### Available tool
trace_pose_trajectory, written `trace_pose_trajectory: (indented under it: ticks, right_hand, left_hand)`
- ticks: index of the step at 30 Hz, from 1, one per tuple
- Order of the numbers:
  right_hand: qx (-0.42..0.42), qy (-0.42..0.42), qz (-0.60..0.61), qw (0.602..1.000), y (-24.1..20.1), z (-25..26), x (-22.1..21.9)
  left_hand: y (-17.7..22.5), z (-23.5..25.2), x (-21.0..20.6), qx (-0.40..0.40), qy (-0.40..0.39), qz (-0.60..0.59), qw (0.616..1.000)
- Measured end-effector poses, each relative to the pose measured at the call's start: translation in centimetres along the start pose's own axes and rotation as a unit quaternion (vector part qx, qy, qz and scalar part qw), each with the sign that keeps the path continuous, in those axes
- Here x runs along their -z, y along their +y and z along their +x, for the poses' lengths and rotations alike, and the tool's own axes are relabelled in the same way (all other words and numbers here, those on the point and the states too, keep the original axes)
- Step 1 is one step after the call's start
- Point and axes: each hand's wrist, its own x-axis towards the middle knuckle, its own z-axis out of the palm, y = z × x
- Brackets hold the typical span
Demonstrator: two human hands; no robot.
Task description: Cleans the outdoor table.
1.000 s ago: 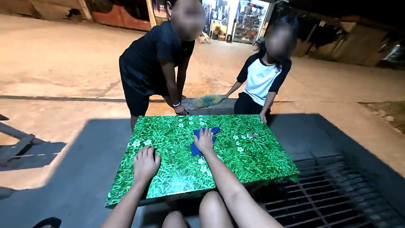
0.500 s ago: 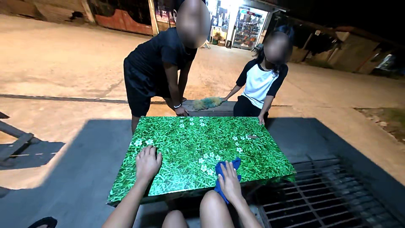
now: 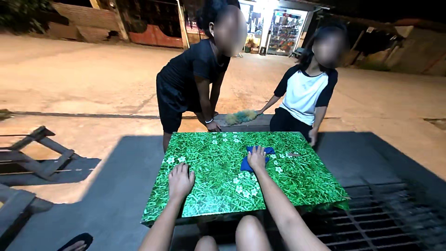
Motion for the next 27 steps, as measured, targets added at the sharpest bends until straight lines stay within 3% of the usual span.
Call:
trace_pose_trajectory:
  ticks: [5,10,16,20,27]
  right_hand:
    - [0.006,-0.01,0.002,1.0,0.3,-1.2,-0.3]
    - [0.031,-0.016,0.008,0.999,4.4,-9.6,0.0]
    - [0.022,0.048,0.037,0.998,10.7,-18.5,0.3]
    - [0.012,0.049,0.013,0.999,10.6,-16.1,0.5]
    - [-0.061,0.038,-0.017,0.997,8.7,-4.9,2.0]
  left_hand:
    - [-0.3,0.0,-0.1,0.002,-0.004,-0.005,1.0]
    - [-0.2,-0.2,-0.1,-0.003,0.001,-0.016,1.0]
    - [-0.2,-0.3,-0.4,-0.013,0.008,-0.017,1.0]
    - [-0.1,-0.2,-0.3,-0.002,-0.007,-0.008,1.0]
    - [0.1,-0.2,-0.1,-0.003,-0.004,-0.004,1.0]
